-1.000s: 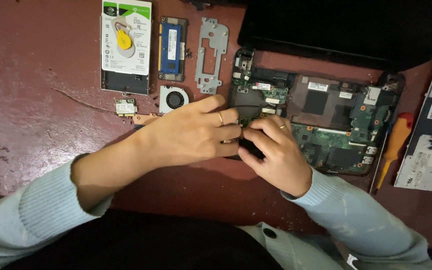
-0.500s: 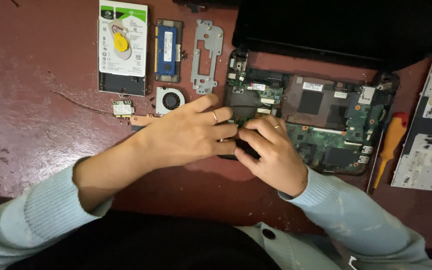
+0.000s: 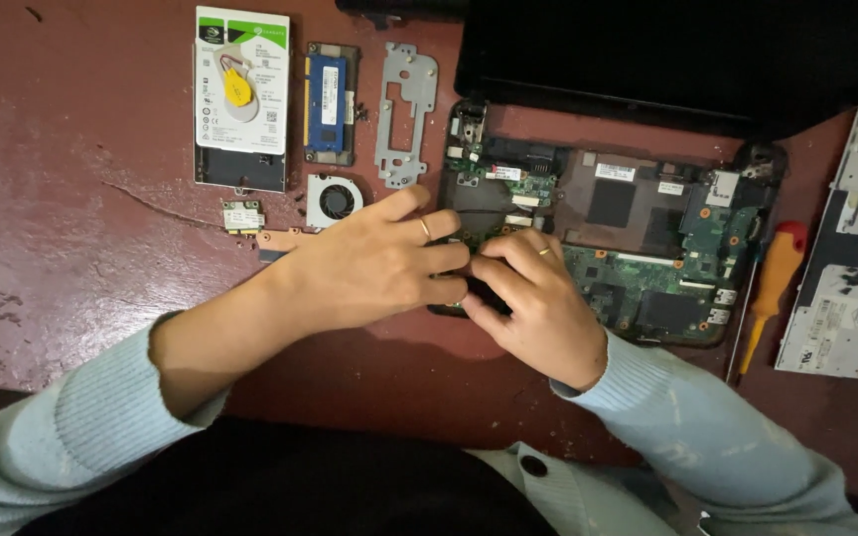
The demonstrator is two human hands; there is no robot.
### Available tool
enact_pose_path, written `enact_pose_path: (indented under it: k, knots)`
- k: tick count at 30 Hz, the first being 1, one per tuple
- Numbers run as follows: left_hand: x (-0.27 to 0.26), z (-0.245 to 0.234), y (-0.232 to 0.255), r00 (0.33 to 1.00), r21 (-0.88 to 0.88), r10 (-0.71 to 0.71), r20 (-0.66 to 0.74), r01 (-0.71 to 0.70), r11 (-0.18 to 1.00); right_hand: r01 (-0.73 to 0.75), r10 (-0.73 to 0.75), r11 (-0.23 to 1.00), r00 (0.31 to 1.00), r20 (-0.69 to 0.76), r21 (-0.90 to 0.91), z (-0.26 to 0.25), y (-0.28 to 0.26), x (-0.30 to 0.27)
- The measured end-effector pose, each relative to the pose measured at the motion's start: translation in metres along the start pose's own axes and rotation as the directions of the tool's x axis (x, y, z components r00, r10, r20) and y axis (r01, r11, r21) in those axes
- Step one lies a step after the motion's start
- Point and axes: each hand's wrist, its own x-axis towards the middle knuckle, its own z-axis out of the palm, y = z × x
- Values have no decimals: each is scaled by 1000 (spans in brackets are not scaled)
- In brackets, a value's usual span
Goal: The person uses a screwdriver to remove screws from the motherboard of a disassembled laptop. They then detach and remove the motherboard from the laptop chassis, placing it on the table alongside other removed components.
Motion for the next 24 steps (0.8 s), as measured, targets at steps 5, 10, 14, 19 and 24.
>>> enact_pose_path:
  k: [5,10,14,19,24]
  knots:
    - [0,-1,0,1000,-1,-6,2,6,1000,4,-4,1000,1000,-6,-3,0,1,1]
    - [-1,2,2,1000,2,-8,4,8,1000,2,-2,1000,1000,-2,2,2,2,0]
    - [-2,10,3,983,-126,-46,-179,24,992,33,-32,999,997,-74,10,9,8,-4]
    - [-2,11,3,981,-113,-40,-191,19,993,26,-24,999,998,-66,25,9,7,-4]
    - [-3,16,4,978,-101,-47,-203,27,995,26,-25,1000,997,-72,8,9,7,-4]
